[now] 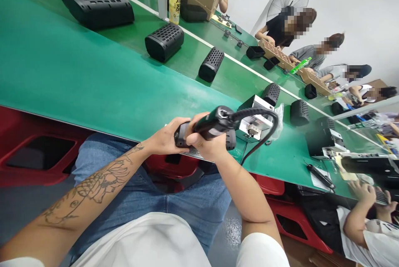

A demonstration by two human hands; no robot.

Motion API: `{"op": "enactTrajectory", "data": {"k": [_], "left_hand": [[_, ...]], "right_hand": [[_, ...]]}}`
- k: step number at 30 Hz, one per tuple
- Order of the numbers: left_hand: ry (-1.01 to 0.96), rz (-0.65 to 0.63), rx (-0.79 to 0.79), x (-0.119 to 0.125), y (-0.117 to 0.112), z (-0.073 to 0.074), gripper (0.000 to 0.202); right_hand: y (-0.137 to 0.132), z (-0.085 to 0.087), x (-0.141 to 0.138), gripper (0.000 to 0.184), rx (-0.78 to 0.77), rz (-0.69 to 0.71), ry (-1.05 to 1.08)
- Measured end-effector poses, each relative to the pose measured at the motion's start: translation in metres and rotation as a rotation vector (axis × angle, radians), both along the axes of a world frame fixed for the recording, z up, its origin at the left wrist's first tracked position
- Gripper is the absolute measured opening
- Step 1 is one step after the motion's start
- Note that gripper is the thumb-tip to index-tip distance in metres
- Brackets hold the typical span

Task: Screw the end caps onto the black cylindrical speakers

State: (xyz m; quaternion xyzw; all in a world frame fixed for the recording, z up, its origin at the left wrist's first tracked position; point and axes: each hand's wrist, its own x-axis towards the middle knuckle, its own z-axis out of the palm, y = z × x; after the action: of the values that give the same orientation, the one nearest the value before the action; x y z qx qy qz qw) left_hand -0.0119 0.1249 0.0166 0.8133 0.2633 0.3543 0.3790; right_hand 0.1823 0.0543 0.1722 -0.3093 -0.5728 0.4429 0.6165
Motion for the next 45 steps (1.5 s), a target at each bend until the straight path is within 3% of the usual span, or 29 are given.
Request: {"op": "enactTrajectory", "data": {"k": [2,5,7,9,12,16,18,20,23,25,27,29,31,33,36,39,42,45], "left_hand": [[-0.003,0.049,-0.008,-0.004,0.009,0.004,0.115],[0.011,0.2,-0.017,0.008,0.037,0.011,0.112],[0.001,0.326,-0.033,0.039,0.063,0.016,0.113],[-0.031,0.446,-0.059,0.087,0.089,0.021,0.113],[-0.075,0.562,-0.136,0.178,0.123,0.027,0.111],[-0.057,0.641,-0.246,0.289,0.161,0.036,0.11],[-0.026,0.67,-0.265,0.324,0.178,0.04,0.109],[0.004,0.658,-0.246,0.338,0.194,0.042,0.108],[0.0,0.548,-0.076,0.323,0.217,0.042,0.104],[-0.034,0.563,0.016,0.299,0.234,0.042,0.104],[-0.042,0.708,-0.047,0.276,0.254,0.045,0.113],[-0.015,0.836,-0.214,0.26,0.273,0.05,0.121],[-0.01,0.858,-0.33,0.248,0.284,0.057,0.119],[-0.046,0.838,-0.329,0.229,0.281,0.064,0.113],[-0.077,0.755,-0.202,0.169,0.244,0.073,0.109],[-0.042,0.522,-0.098,0.08,0.176,0.076,0.113],[0.022,0.273,-0.108,0.002,0.1,0.071,0.113],[0.102,0.125,-0.156,-0.035,0.042,0.057,0.109]], "right_hand": [[-0.002,0.017,0.026,0.058,0.059,-0.173,0.035],[-0.002,0.036,0.093,0.055,0.165,-0.554,-0.002],[0.002,0.037,0.141,0.051,0.168,-0.797,-0.09],[0.008,0.027,0.181,0.053,0.153,-0.945,-0.159],[0.014,0.005,0.211,0.058,0.144,-0.961,-0.16],[0.007,-0.013,0.212,0.055,0.119,-0.837,-0.103],[-0.001,-0.013,0.21,0.049,0.11,-0.782,-0.093],[-0.011,-0.012,0.21,0.043,0.101,-0.733,-0.088],[-0.026,-0.009,0.214,0.04,0.09,-0.691,-0.079],[-0.032,-0.007,0.215,0.039,0.094,-0.674,-0.07],[-0.035,-0.005,0.214,0.039,0.106,-0.649,-0.058],[-0.035,-0.002,0.208,0.038,0.123,-0.634,-0.041],[-0.035,0.002,0.197,0.038,0.133,-0.639,-0.031],[-0.038,0.006,0.185,0.041,0.136,-0.663,-0.027],[-0.049,0.013,0.166,0.046,0.149,-0.727,-0.018],[-0.066,0.022,0.152,0.045,0.176,-0.716,-0.007],[-0.082,0.03,0.139,0.037,0.223,-0.629,0.021],[-0.091,0.034,0.125,0.036,0.253,-0.555,0.014]]}}
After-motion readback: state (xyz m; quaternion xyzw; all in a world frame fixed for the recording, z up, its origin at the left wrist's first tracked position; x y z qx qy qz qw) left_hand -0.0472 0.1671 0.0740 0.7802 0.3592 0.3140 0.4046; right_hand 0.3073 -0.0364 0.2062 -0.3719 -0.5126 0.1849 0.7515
